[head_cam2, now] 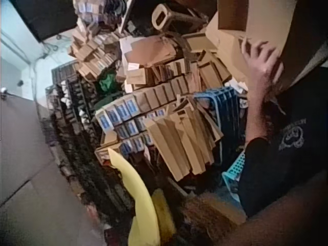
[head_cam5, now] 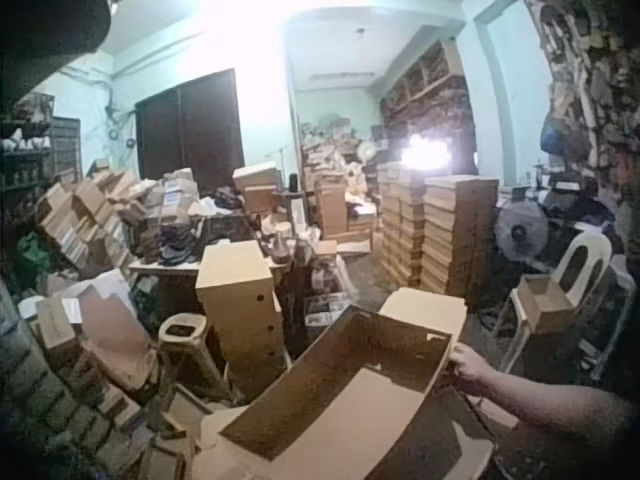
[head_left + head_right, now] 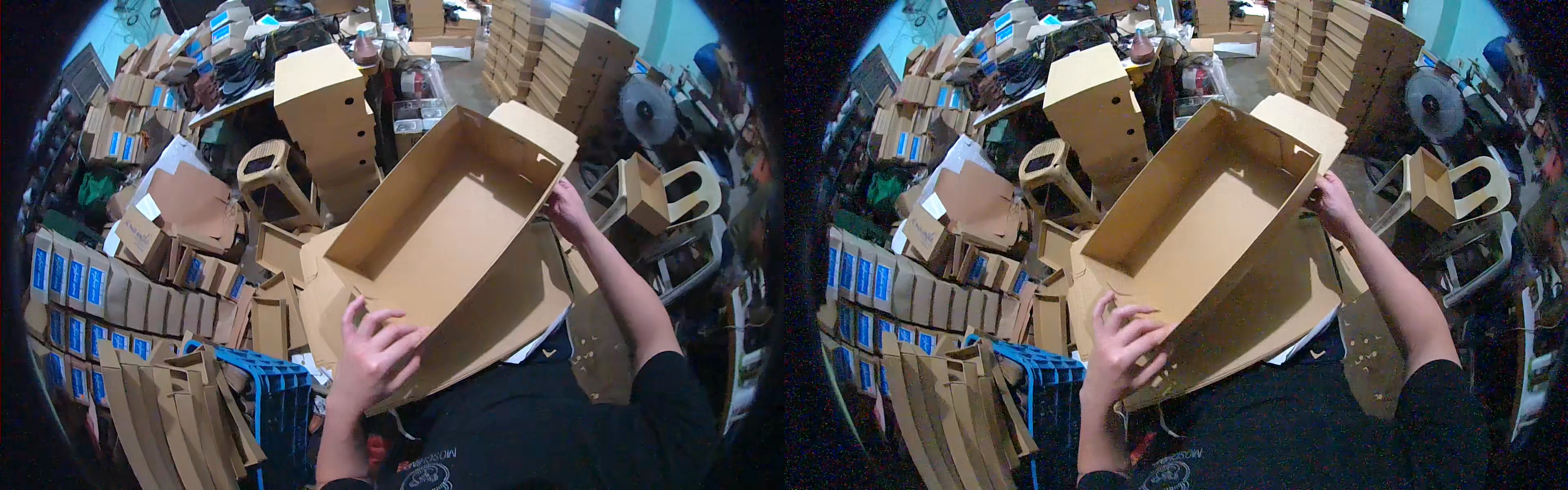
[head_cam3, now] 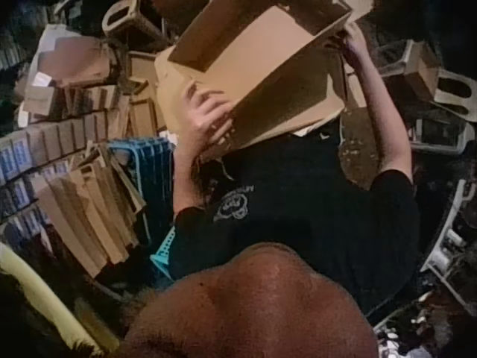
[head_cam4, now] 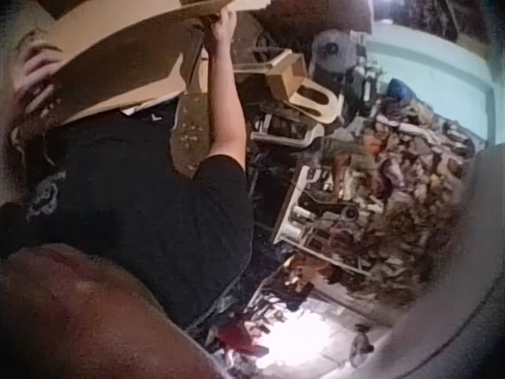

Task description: Folding and assembling cardboard shoe boxes from flat pre-cut sheets.

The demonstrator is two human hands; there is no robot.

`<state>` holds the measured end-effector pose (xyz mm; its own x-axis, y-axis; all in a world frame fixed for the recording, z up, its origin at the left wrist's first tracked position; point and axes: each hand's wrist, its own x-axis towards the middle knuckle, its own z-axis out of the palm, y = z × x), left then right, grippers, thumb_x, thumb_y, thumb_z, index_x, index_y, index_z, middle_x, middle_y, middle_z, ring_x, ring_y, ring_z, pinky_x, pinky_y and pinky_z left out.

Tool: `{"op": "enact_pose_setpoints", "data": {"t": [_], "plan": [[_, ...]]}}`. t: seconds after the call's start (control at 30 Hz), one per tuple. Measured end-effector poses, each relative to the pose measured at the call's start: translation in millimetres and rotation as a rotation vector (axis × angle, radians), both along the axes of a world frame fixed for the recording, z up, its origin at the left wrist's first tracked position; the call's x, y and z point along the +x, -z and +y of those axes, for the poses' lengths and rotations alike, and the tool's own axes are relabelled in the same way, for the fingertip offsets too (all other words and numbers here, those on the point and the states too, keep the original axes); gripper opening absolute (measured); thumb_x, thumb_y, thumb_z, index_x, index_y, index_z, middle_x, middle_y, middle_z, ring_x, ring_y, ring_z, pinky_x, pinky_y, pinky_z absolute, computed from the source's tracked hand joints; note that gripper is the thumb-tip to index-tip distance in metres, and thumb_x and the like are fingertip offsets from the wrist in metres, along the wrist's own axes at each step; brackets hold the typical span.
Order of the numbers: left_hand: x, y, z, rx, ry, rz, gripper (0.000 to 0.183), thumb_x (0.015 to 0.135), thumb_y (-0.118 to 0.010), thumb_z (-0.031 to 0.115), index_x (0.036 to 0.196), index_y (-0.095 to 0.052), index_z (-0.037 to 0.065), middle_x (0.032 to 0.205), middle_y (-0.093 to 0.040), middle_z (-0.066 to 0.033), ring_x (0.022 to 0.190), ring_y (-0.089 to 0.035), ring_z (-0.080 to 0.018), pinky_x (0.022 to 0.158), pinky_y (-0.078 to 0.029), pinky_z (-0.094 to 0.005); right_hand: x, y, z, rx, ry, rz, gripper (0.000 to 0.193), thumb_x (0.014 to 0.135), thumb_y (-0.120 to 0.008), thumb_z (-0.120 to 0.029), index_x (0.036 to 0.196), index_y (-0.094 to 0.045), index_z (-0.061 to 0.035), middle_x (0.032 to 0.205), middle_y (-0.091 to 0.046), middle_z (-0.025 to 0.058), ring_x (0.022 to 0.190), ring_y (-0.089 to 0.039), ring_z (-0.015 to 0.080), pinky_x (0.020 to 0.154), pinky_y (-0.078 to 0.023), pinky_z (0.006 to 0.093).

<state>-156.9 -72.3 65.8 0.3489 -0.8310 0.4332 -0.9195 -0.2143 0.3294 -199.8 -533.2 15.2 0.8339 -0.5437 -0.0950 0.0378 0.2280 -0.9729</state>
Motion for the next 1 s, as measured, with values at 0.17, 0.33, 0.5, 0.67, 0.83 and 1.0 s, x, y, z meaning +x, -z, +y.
{"op": "enact_pose_setpoints", "data": {"t": [0.17,0.33,0.5,0.67,0.83,1.0], "plan": [[2.0,4.1,-2.2,-0.017,-0.021,0.042,0.035,0.080,-0.080,0.019,0.114,-0.076,0.016,0.105,-0.071,0.0006,0.116,-0.062,-0.0229,0.121,-0.028,-0.0616,-23.9,47.4,-45.0,-0.238,0.080,-0.035,0.034,0.106,-0.055,-0.039,0.129,-0.058,-0.0138,0.127,-0.062,0.0052,0.106,-0.062,0.0185,0.087,-0.052,0.0355],[-4.5,16.9,-10.2,-0.016,-0.013,0.027,0.039,0.077,-0.082,0.016,0.115,-0.073,0.014,0.108,-0.070,-0.0018,0.116,-0.063,-0.0246,0.122,-0.031,-0.0607,-48.9,10.5,-36.3,0.237,0.398,0.022,0.057,0.105,-0.056,-0.035,0.155,-0.044,-0.0099,0.148,-0.050,0.0112,0.115,-0.056,0.0217,0.094,-0.050,0.0367],[-4.7,24.9,-24.3,-0.058,0.014,0.082,0.048,0.082,-0.081,0.017,0.128,-0.068,0.013,0.120,-0.066,-0.0074,0.118,-0.063,-0.0266,0.119,-0.036,-0.0597,-56.2,12.8,-12.0,-0.871,0.637,-0.243,0.053,0.104,-0.058,-0.033,0.147,-0.050,-0.0034,0.151,-0.049,0.0129,0.140,-0.046,0.0285,0.116,-0.036,0.0410],[31.5,17.8,16.3,-0.248,-0.261,0.388,0.052,0.088,-0.079,0.025,0.136,-0.064,0.009,0.131,-0.063,-0.0163,0.122,-0.061,-0.0346,0.110,-0.046,-0.0477,-48.6,-60.1,130.8,-1.665,-0.305,-0.256,0.071,0.082,-0.083,-0.043,0.140,-0.058,-0.0101,0.138,-0.061,0.0107,0.143,-0.043,0.0385,0.119,-0.030,0.0511],[66.8,54.8,65.1,0.106,-0.731,0.228,0.051,0.091,-0.076,0.035,0.131,-0.065,0.005,0.122,-0.066,-0.0193,0.114,-0.064,-0.0345,0.101,-0.051,-0.0427,-31.9,-44.4,175.4,-1.653,-0.583,-0.271,0.052,0.075,-0.086,-0.033,0.120,-0.069,-0.0132,0.111,-0.070,0.0041,0.120,-0.062,0.0255,0.117,-0.033,0.0542],[69.7,57.8,73.7,0.232,-0.729,0.337,0.048,0.092,-0.077,0.039,0.121,-0.068,0.002,0.102,-0.066,-0.0134,0.094,-0.064,-0.0264,0.090,-0.052,-0.0377,-31.2,-40.9,156.0,-1.611,-0.508,-0.293,0.028,0.061,-0.083,-0.018,0.083,-0.066,-0.0124,0.078,-0.063,0.0006,0.086,-0.065,0.0201,0.111,-0.038,0.0539]]}}
